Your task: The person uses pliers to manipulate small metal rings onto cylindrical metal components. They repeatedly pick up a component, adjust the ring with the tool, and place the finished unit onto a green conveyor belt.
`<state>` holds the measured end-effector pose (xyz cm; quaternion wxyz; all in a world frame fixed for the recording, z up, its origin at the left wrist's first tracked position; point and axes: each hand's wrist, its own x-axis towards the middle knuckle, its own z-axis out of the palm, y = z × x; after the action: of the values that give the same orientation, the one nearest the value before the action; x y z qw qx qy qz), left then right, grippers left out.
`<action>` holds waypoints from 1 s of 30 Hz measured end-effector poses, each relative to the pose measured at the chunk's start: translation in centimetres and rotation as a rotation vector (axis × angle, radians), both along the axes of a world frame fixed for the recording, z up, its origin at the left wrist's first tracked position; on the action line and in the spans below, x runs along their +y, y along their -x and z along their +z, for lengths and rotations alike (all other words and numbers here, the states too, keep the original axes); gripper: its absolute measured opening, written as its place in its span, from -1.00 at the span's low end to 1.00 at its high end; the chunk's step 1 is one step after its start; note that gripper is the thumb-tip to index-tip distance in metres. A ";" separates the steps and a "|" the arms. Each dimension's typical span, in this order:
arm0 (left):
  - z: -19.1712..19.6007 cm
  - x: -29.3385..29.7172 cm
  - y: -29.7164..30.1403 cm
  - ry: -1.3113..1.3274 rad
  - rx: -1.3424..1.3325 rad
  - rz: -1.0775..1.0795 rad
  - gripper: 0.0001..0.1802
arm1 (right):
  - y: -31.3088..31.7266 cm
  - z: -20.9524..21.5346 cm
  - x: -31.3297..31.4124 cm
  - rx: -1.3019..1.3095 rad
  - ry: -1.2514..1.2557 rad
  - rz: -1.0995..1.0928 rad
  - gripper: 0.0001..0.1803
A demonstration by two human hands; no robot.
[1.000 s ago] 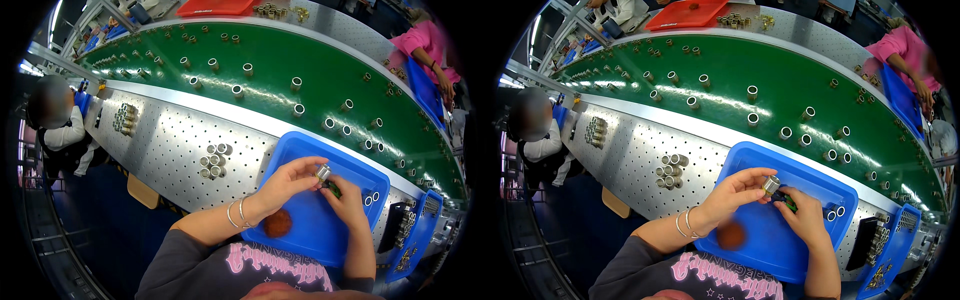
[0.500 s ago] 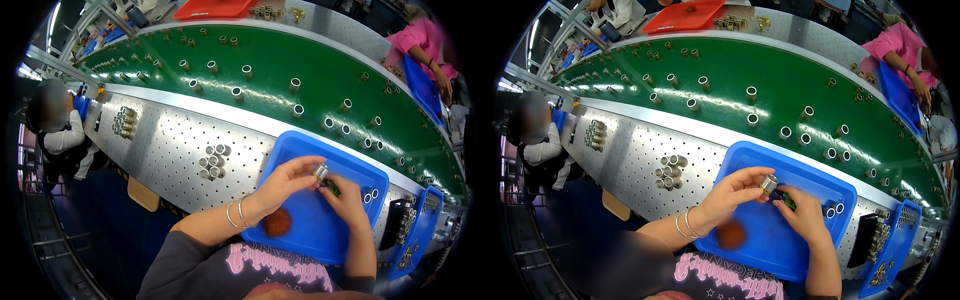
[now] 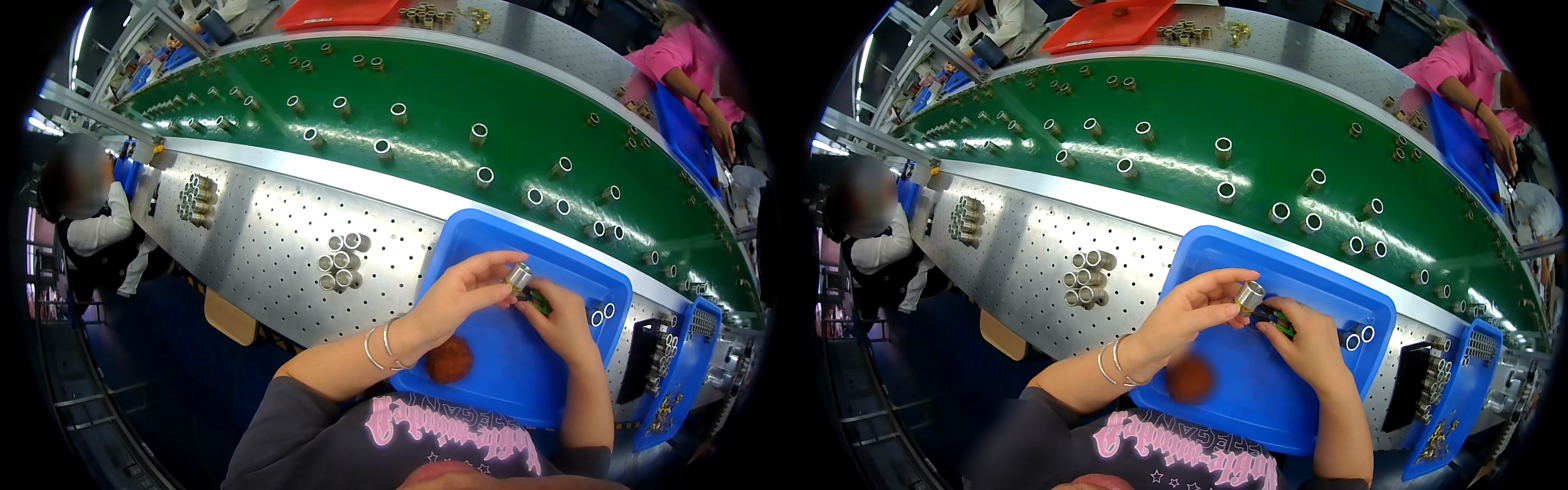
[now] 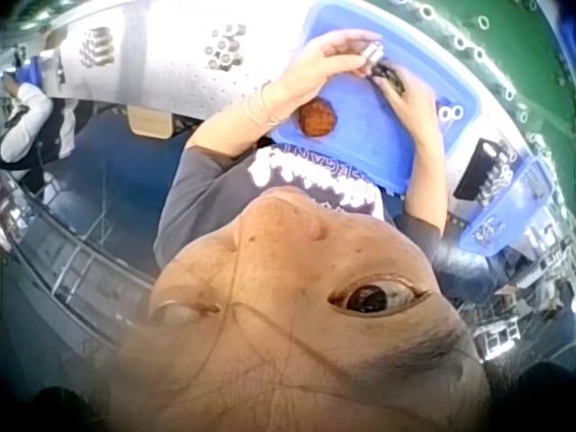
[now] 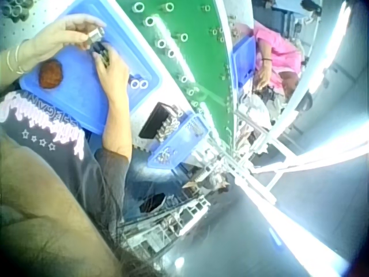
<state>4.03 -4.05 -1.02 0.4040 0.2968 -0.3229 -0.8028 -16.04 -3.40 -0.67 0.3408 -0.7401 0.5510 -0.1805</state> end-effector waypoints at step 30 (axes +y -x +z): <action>0.1 0.2 0.2 -0.005 -0.001 -0.018 -0.56 | 0.5 -0.3 0.1 -0.002 0.029 0.030 -0.73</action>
<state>3.79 -3.83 -0.88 0.3959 0.2952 -0.3239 -0.8069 -16.55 -3.25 -0.99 0.3332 -0.7530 0.5367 -0.1840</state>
